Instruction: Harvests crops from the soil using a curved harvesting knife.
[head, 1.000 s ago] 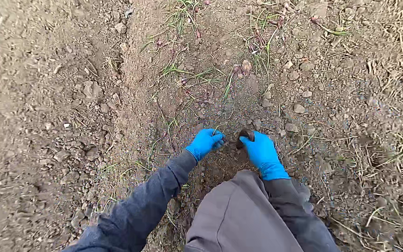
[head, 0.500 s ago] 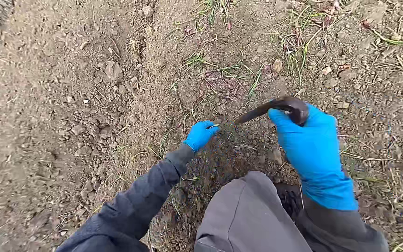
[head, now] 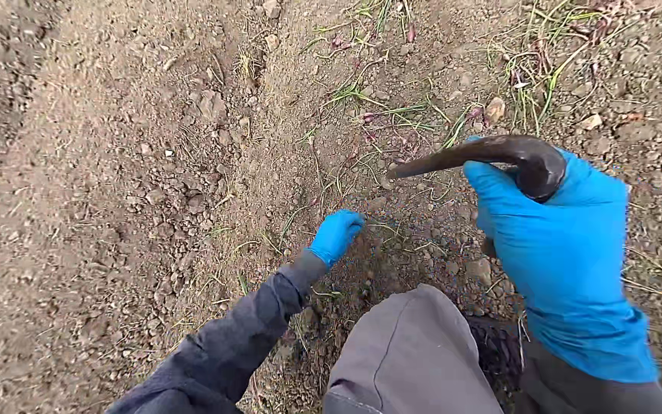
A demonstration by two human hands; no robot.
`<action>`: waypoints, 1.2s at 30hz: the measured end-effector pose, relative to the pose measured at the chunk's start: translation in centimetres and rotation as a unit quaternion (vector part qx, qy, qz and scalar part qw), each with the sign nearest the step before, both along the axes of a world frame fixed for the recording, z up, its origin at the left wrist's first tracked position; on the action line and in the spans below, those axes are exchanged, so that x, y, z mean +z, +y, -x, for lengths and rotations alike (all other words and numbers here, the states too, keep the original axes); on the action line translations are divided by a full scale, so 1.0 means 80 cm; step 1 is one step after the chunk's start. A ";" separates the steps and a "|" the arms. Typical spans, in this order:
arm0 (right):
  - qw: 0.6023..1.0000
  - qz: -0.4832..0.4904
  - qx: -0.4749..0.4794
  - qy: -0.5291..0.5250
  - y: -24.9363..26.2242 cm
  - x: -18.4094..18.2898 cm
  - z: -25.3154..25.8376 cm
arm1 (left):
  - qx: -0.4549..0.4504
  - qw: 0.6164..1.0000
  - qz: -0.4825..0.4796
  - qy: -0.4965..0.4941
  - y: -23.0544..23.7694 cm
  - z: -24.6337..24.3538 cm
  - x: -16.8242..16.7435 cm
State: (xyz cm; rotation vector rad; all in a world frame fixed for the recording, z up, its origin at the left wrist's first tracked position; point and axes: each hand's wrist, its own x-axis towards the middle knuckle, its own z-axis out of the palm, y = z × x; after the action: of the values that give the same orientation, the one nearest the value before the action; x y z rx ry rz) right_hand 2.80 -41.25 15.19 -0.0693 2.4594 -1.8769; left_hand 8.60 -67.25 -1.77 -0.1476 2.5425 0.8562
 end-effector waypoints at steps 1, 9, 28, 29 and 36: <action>0.999 -0.023 0.028 -0.030 -0.020 -0.024 0.014 | 0.051 0.999 0.014 -0.010 -0.024 0.000 -0.001; 0.921 -0.205 0.249 -0.218 -0.091 -0.201 -0.011 | 0.179 0.983 -0.011 -0.043 -0.006 0.023 0.012; 0.903 -0.367 0.006 -0.224 0.052 -0.166 0.026 | 0.107 0.968 0.153 -0.166 -0.072 0.170 -0.041; 0.893 -0.371 0.015 -0.253 0.051 -0.162 0.032 | 0.104 0.977 0.130 -0.131 -0.057 0.210 -0.018; 0.888 -0.370 0.008 -0.272 0.044 -0.164 0.038 | 0.029 0.983 -0.145 0.109 0.101 0.408 0.144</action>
State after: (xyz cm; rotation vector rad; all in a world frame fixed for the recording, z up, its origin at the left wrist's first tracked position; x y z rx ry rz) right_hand -0.25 -37.72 2.10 0.4022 2.5150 -0.6819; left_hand -24.01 -59.18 9.78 -0.0367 2.5846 1.3190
